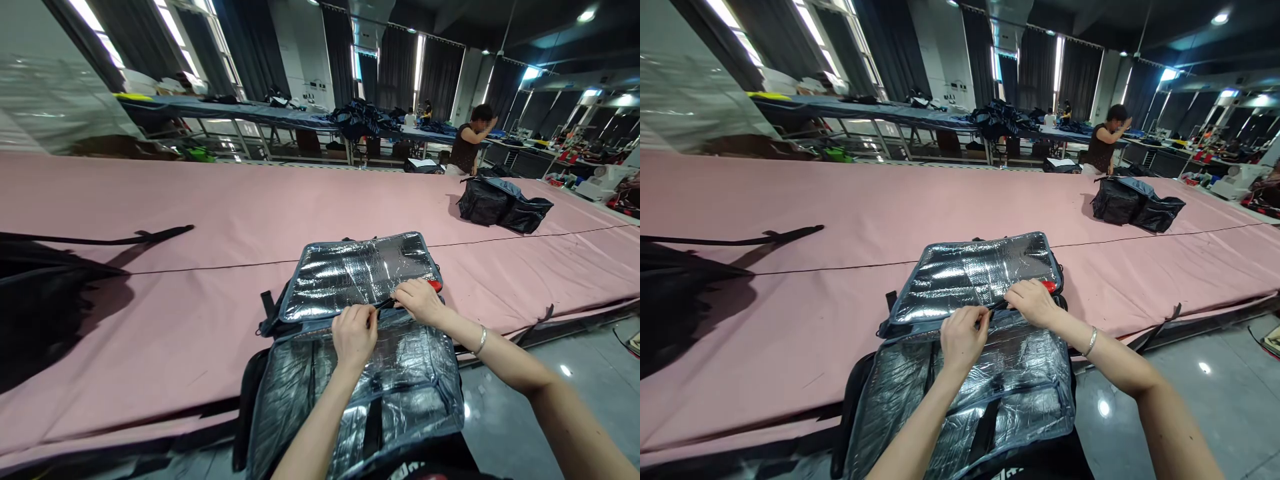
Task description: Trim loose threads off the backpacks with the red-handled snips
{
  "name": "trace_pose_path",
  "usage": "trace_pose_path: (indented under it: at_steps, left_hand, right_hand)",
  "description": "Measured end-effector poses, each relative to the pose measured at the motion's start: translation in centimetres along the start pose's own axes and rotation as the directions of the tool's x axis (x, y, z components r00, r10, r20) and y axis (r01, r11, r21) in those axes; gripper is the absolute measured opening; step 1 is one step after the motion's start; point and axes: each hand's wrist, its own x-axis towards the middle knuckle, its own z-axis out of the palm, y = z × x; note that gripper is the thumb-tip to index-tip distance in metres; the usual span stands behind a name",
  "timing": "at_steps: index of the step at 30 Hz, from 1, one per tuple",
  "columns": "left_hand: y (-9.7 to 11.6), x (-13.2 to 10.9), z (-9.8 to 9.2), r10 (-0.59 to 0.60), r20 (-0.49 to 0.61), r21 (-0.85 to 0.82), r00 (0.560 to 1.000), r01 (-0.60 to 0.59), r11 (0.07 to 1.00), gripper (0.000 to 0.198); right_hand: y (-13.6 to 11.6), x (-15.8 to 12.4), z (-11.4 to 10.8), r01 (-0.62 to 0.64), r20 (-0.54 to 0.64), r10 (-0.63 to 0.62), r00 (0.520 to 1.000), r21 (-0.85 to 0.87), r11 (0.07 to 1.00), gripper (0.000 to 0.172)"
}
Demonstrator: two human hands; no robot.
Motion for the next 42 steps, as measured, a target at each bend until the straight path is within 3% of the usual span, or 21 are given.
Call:
trace_pose_path:
  at_steps: [5,9,14,17,20,23,25,27,32,35,39,42]
  left_hand:
    - [0.0,-0.1,-0.1,-0.015,0.017,0.003,1.0,0.015,1.0,0.013]
    - [-0.1,-0.1,0.0,0.008,0.062,-0.014,0.998,-0.007,1.0,0.016]
    - [-0.4,-0.6,0.3,0.057,0.139,-0.087,0.989,-0.045,0.995,0.022]
    - [-0.6,-0.7,-0.2,0.065,0.173,-0.285,0.983,-0.013,0.958,0.03]
    - [-1.1,0.2,-1.3,0.062,0.129,-0.419,0.99,-0.002,0.908,0.032]
    - [-2.3,2.6,-1.8,0.029,0.12,-0.244,0.992,0.002,0.97,0.023]
    - [-3.5,4.5,-1.4,0.015,0.21,-0.051,0.977,-0.004,0.999,0.021]
    - [-4.6,6.3,-0.7,0.038,0.324,0.037,0.945,-0.053,0.998,0.016]
    - [-6.1,8.3,1.1,0.226,0.479,-0.021,0.848,-0.247,0.969,0.012]
    - [-6.0,7.7,1.1,0.305,0.445,-0.017,0.842,-0.333,0.943,0.011]
    - [-5.0,5.5,-0.2,0.352,0.344,0.011,0.871,-0.378,0.926,0.019]
    - [-3.9,3.6,-1.4,0.401,0.211,0.02,0.891,-0.414,0.91,0.019]
  right_hand:
    - [-0.7,0.5,0.8,-0.014,-0.02,0.014,1.0,-0.003,1.0,0.02]
    - [-0.5,-0.1,1.0,-0.189,-0.042,0.197,0.98,0.145,0.971,0.014]
    - [-0.1,-0.9,1.3,-0.524,0.097,0.53,0.843,0.374,0.765,0.018]
    - [-0.3,-1.3,2.0,-0.573,0.192,0.548,0.814,0.413,0.708,0.021]
    - [-0.9,-1.6,2.8,-0.626,0.234,0.592,0.771,0.443,0.641,0.023]
    - [-1.4,-1.9,3.4,-0.69,0.274,0.671,0.689,0.532,0.491,0.024]
    - [-1.6,-1.9,3.6,-0.704,0.292,0.699,0.652,0.575,0.417,0.02]
    - [-1.7,-1.9,3.8,-0.714,0.295,0.724,0.623,0.592,0.373,0.019]
    - [-2.3,-1.1,4.9,-0.709,0.297,0.798,0.524,0.672,0.215,0.021]
    - [-3.0,-0.3,5.4,-0.648,0.31,0.81,0.498,0.754,0.11,0.022]
    - [-4.0,0.3,5.1,-0.551,0.332,0.825,0.458,0.834,-0.03,0.035]
    - [-4.8,0.4,4.3,-0.418,0.401,0.822,0.404,0.88,-0.224,0.04]
